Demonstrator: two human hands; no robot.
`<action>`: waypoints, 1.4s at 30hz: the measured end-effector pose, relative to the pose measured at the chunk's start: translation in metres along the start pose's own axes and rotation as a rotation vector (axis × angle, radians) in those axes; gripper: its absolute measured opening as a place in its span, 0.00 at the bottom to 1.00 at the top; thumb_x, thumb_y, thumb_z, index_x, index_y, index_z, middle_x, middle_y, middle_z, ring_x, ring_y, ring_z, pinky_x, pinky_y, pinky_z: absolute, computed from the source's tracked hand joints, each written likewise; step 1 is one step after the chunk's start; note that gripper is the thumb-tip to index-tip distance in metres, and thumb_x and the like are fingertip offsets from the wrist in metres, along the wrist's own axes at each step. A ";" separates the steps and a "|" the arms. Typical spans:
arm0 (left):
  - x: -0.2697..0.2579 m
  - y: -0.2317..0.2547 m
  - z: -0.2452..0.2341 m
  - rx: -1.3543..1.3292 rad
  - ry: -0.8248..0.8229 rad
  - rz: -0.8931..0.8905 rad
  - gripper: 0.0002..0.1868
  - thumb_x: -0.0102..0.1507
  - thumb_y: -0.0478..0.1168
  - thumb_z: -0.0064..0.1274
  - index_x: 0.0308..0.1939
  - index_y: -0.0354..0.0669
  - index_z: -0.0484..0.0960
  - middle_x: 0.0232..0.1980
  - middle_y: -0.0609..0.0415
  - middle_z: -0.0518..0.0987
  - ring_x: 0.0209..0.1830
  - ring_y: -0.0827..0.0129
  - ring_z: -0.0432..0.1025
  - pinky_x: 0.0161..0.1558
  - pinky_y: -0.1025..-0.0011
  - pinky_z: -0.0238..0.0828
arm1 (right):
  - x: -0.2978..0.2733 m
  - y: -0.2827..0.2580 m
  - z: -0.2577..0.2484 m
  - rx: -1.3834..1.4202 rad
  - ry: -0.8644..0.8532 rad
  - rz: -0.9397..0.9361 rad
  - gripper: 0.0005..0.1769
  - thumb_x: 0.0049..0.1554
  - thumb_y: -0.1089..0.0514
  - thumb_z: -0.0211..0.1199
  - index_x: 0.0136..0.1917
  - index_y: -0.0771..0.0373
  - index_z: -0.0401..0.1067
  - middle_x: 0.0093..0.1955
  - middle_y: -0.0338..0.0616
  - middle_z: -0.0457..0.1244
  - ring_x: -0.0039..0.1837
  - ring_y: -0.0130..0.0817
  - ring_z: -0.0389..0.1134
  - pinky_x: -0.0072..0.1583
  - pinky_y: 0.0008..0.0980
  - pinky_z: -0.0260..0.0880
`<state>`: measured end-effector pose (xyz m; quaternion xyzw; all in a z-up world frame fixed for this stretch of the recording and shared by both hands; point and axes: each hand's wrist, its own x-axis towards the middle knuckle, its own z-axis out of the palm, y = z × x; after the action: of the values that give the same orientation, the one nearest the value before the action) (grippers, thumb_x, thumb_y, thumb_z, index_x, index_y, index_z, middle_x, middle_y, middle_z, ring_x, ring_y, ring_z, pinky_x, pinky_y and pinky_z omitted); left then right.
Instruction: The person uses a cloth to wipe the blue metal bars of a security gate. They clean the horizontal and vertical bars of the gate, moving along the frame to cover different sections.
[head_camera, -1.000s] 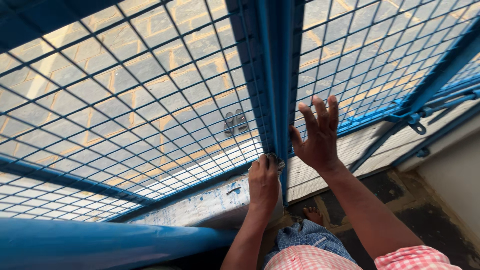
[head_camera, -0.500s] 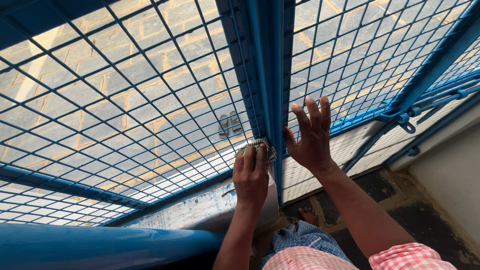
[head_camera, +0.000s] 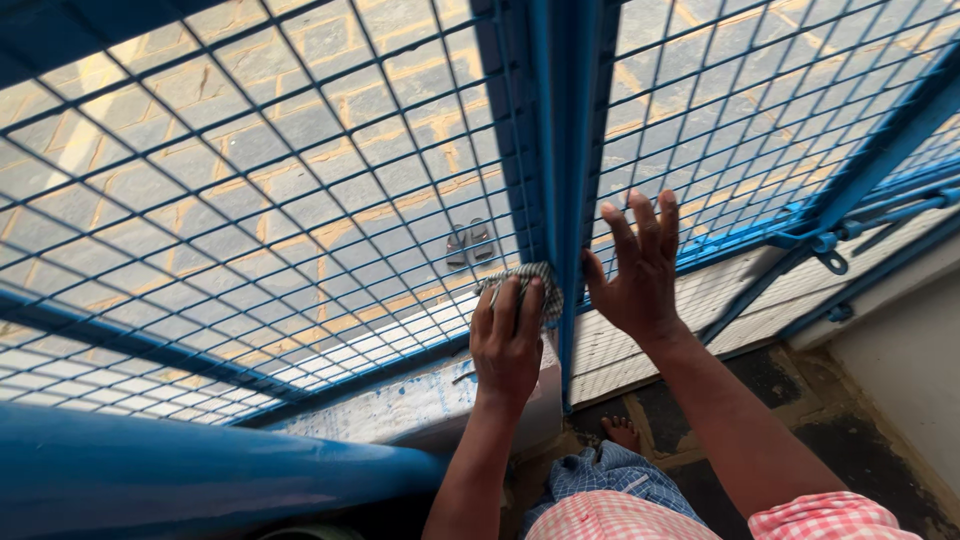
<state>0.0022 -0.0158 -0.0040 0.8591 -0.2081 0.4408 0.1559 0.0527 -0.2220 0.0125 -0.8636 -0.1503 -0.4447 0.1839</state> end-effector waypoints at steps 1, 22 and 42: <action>0.003 -0.002 0.002 -0.016 -0.005 0.017 0.23 0.63 0.34 0.61 0.63 0.44 0.79 0.61 0.46 0.76 0.62 0.49 0.72 0.60 0.54 0.75 | -0.001 0.000 0.000 -0.006 -0.006 -0.003 0.38 0.65 0.46 0.68 0.80 0.56 0.54 0.80 0.58 0.46 0.86 0.62 0.33 0.84 0.62 0.38; -0.009 0.000 -0.002 -0.017 -0.162 0.004 0.25 0.64 0.35 0.62 0.65 0.42 0.78 0.63 0.44 0.75 0.63 0.48 0.71 0.61 0.54 0.74 | -0.004 -0.001 -0.002 0.022 -0.021 -0.012 0.39 0.67 0.45 0.65 0.83 0.58 0.53 0.81 0.62 0.46 0.87 0.70 0.35 0.84 0.70 0.39; -0.003 -0.004 -0.023 -0.027 -0.060 0.029 0.26 0.64 0.36 0.61 0.66 0.41 0.75 0.62 0.45 0.74 0.60 0.52 0.72 0.57 0.56 0.76 | -0.009 -0.001 0.002 -0.010 -0.083 0.032 0.38 0.70 0.40 0.63 0.81 0.58 0.50 0.77 0.61 0.46 0.86 0.67 0.34 0.82 0.71 0.35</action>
<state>-0.0134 -0.0012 0.0058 0.8667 -0.2310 0.4141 0.1549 0.0486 -0.2215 0.0037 -0.8846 -0.1419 -0.4062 0.1802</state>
